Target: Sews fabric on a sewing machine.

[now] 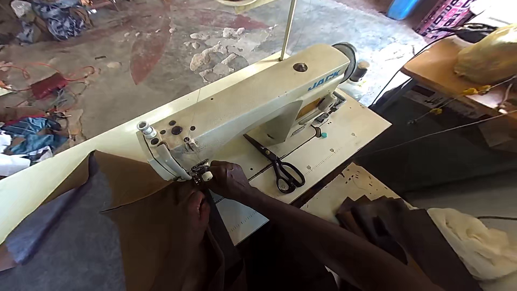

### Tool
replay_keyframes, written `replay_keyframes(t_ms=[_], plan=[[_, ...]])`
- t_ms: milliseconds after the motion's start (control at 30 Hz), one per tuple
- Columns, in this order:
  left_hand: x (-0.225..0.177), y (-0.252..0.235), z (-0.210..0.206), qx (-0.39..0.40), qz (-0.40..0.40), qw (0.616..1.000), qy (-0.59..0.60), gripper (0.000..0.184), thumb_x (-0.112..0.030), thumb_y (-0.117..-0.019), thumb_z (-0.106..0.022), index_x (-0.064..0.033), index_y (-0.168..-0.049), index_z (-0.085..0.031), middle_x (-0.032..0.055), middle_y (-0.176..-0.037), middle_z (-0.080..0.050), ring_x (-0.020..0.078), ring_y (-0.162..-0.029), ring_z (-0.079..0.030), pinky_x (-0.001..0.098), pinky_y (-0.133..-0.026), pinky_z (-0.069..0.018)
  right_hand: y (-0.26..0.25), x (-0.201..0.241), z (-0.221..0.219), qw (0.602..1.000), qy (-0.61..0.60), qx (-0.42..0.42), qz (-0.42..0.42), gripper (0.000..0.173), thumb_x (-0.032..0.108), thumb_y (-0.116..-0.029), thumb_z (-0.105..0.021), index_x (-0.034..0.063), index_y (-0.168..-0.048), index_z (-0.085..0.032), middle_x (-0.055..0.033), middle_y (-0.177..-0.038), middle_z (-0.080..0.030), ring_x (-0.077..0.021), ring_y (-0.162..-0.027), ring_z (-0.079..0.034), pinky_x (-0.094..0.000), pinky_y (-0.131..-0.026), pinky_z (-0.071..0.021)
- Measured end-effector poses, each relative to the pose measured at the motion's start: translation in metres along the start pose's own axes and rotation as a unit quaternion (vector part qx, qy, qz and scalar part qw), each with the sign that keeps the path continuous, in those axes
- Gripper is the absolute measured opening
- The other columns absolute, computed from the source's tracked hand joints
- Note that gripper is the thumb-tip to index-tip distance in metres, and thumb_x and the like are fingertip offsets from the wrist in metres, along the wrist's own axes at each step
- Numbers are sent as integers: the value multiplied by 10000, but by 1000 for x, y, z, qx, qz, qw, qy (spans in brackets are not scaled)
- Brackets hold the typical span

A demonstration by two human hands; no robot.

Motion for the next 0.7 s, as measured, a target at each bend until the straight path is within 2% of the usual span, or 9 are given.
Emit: replay_keyframes(t_ms=[133,200,233,300,367,467,500,567,700], plan=[[-13,5,0,6,34,998,-46,140,-114,-952,-606,-18,-910,-699,126,-900,-682,260,-807,-687,449,-718,-587,-1,2,-2,1000,10,-3,-13,141,249,-910,-704,110,-910,-730,-75,-846,-671,-262,-783,-681,-496,-646,-545],[-40,-2,12,127,123,979,-103,219,-157,-1030,-552,-11,-1064,-712,165,-1082,-707,300,-1027,-696,458,-911,-550,-1,3,-1,1000,11,-2,-18,131,226,-905,-697,99,-901,-727,-82,-840,-674,-269,-780,-685,-499,-645,-546],[-52,-6,16,150,138,971,-127,234,-146,-1040,-535,-12,-1104,-715,171,-1122,-710,307,-1079,-690,452,-952,-535,-2,4,0,1000,13,3,-24,128,220,-904,-695,96,-903,-727,-83,-845,-679,-271,-786,-689,-502,-653,-549],[-59,-4,14,50,66,986,-143,180,-61,-976,-579,24,-967,-738,209,-961,-715,355,-935,-712,479,-831,-565,-2,4,1,999,12,12,-32,131,214,-905,-704,85,-908,-725,-90,-851,-681,-280,-796,-690,-513,-664,-547],[-59,-2,13,20,53,985,-162,180,-50,-962,-574,10,-954,-744,203,-976,-723,354,-935,-722,482,-814,-577,-3,5,1,999,10,10,-35,136,211,-897,-706,75,-894,-720,-98,-837,-680,-289,-785,-690,-522,-656,-540],[-84,-13,32,180,155,962,-134,313,-72,-1050,-466,24,-1242,-694,210,-1275,-677,329,-1221,-642,436,-1058,-475,-5,9,4,998,19,18,-57,139,215,-903,-703,77,-905,-724,-104,-841,-682,-296,-801,-693,-524,-663,-537],[-82,-13,29,174,154,964,-126,313,-71,-1046,-471,29,-1243,-694,216,-1288,-672,339,-1241,-628,443,-1076,-457,-5,11,6,997,23,24,-73,144,214,-904,-701,71,-906,-722,-112,-844,-686,-304,-814,-696,-530,-669,-535],[-64,-4,14,78,100,985,-120,249,-93,-1027,-535,17,-1150,-722,226,-1160,-702,364,-1109,-678,494,-953,-519,-8,17,13,991,27,56,-116,172,220,-911,-701,48,-900,-703,-140,-857,-697,-333,-851,-699,-556,-687,-523],[-56,2,7,0,8,997,-77,185,-23,-984,-573,16,-1069,-733,229,-1032,-707,384,-956,-710,484,-845,-574,-10,17,14,987,28,69,-140,198,245,-917,-704,49,-891,-694,-147,-855,-700,-342,-858,-700,-566,-685,-512]])
Point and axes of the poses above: each hand's wrist, its own y-axis away from the middle knuckle, its own z-axis out of the back of the hand, x = y × z, the point moved 5 cm from there along -y, towards the middle knuckle
